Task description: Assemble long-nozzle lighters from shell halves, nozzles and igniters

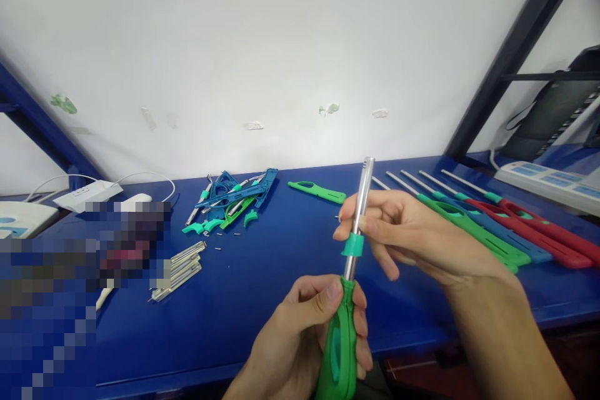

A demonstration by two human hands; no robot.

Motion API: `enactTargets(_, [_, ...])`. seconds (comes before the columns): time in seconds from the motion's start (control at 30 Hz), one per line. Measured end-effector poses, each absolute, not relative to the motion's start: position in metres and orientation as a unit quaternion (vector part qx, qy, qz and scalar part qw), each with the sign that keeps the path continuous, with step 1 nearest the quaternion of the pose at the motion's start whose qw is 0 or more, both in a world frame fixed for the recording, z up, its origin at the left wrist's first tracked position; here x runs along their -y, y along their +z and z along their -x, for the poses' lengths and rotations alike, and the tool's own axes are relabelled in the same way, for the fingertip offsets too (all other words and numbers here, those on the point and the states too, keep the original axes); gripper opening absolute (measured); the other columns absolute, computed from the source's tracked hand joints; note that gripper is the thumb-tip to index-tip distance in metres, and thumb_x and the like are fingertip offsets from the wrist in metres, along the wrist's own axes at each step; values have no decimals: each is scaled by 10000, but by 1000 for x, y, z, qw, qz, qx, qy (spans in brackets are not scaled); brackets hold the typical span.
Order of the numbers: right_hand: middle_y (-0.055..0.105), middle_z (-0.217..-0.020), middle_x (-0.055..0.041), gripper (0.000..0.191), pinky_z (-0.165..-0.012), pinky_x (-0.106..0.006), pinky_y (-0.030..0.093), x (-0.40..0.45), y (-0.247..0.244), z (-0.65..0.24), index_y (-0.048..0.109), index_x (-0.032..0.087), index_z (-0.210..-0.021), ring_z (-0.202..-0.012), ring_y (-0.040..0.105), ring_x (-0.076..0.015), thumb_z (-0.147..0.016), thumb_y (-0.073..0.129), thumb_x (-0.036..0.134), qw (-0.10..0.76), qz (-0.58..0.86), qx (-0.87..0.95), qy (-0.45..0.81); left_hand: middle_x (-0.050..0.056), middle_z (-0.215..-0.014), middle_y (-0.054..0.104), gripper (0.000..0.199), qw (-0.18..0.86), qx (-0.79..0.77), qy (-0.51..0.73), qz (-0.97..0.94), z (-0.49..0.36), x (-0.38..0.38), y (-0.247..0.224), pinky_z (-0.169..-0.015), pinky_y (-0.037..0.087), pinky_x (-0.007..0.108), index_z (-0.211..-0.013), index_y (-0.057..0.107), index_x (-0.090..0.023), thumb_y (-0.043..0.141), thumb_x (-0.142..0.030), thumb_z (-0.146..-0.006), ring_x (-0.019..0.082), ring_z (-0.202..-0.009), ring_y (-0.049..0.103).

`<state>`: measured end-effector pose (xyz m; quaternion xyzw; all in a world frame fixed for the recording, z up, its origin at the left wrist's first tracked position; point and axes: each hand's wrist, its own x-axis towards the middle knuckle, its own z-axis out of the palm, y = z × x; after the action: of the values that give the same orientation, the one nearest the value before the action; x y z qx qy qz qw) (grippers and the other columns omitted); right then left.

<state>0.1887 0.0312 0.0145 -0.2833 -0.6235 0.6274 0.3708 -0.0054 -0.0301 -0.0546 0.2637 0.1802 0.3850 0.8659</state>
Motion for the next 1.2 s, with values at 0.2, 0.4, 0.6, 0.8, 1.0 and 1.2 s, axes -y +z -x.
enactTargets(0.2, [822, -1004, -67, 207, -376, -161, 282, -29, 18, -192, 752, 227, -1047, -440, 582, -23, -925, 779, 392, 358, 330, 641, 593, 40, -742, 642, 294, 865, -198, 389, -247, 5, 30, -53, -523, 488, 178, -907, 730, -96, 783, -385, -895, 102, -555, 633])
enactTargets(0.4, [804, -913, -63, 292, -432, -198, 343, -28, 20, -190, 775, 204, -1018, -562, 579, -82, -813, 872, 389, 310, 370, 659, 577, 53, -768, 663, 300, 858, -213, 399, -243, 4, 31, -52, -541, 504, 187, -922, 724, -95, 793, -386, -890, 109, -568, 642])
enactTargets(0.6, [713, -669, 18, 178, -545, -244, 430, -24, 23, -181, 773, 225, -821, -628, 639, -136, -757, 892, 341, 302, 400, 683, 530, 56, -779, 664, 330, 847, -217, 408, -262, 2, 31, -53, -562, 510, 202, -909, 722, -100, 793, -421, -886, 117, -587, 642])
enactTargets(0.8, [701, -628, 29, 201, -563, -254, 461, -18, 22, -175, 734, 235, -792, -605, 650, -145, -755, 892, 354, 299, 413, 665, 546, 61, -803, 682, 370, 817, -245, 441, -280, 0, 34, -51, -559, 506, 204, -918, 736, -112, 835, -460, -841, 124, -606, 648])
enactTargets(1.0, [700, -661, 33, 231, -564, -255, 484, -12, 21, -173, 715, 245, -799, -619, 655, -149, -757, 893, 385, 320, 440, 681, 489, 42, -765, 664, 370, 804, -263, 453, -283, -2, 33, -45, -554, 490, 203, -883, 729, -112, 862, -450, -812, 111, -582, 626])
enactTargets(1.2, [754, -822, 21, 197, -688, -279, 502, -19, 22, -181, 776, 280, -928, -770, 688, -170, -854, 811, 459, 245, 405, 761, 443, 22, -731, 651, 311, 802, -277, 461, -259, -2, 31, -39, -536, 472, 199, -855, 695, -122, 872, -373, -806, 103, -559, 602])
